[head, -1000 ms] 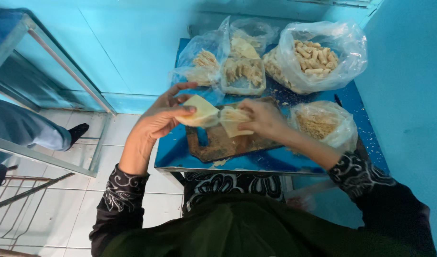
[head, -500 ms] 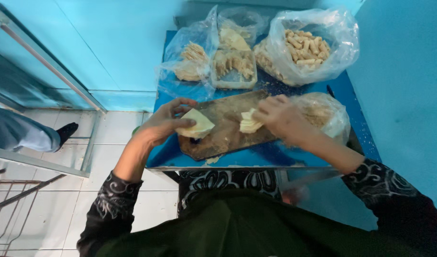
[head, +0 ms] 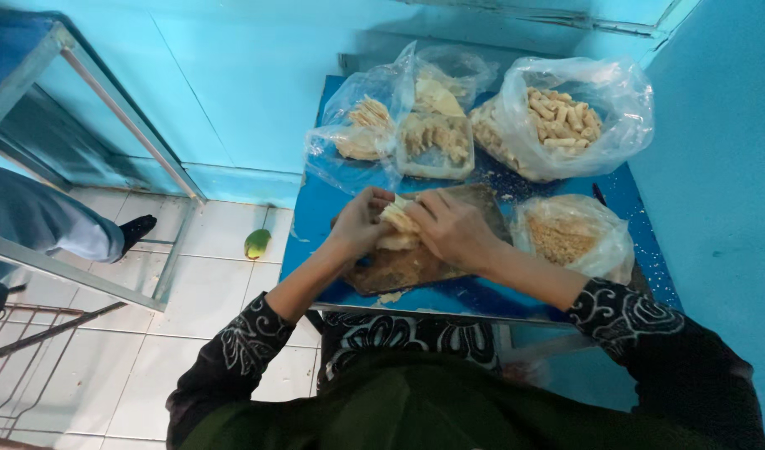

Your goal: The person cuts a stack of thin pastry sheets on a wooden cutting board with a knife, then separates and folds the cut pieces by hand into folded shapes, setting finished folded pieces aside on the table.

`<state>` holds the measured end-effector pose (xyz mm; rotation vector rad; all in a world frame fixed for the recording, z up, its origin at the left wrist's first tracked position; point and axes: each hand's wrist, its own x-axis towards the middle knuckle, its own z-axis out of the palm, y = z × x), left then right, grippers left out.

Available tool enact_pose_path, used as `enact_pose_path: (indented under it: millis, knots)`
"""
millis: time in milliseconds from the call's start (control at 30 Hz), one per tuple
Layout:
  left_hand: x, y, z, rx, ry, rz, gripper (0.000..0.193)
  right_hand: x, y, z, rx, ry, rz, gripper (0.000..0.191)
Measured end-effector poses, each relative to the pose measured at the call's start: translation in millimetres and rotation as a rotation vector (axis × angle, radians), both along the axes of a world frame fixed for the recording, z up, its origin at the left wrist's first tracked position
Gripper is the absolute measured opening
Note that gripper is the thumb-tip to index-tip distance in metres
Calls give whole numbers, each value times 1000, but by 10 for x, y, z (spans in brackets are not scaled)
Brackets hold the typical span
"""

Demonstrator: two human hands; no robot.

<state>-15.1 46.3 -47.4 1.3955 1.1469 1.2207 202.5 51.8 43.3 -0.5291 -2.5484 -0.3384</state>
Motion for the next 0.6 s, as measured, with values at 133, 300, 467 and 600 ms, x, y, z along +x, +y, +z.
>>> enact_pose_path:
  millis: [133,300,467,600]
  knots:
    - [-49,-53,-66,-5,69,38,50,59,-166,8,-257,52,47,51]
    - [-34,-120,75,-77,-117,-24,66,-92,-186,25,-109,-19,7,71]
    - [-385,-217,507,-255,-145,-141,69,-116,86,-32,-191,-51,-53,52]
    - [-719,-97,830,280,811,289,51,-121,418,-88,-328,-40,-162,47]
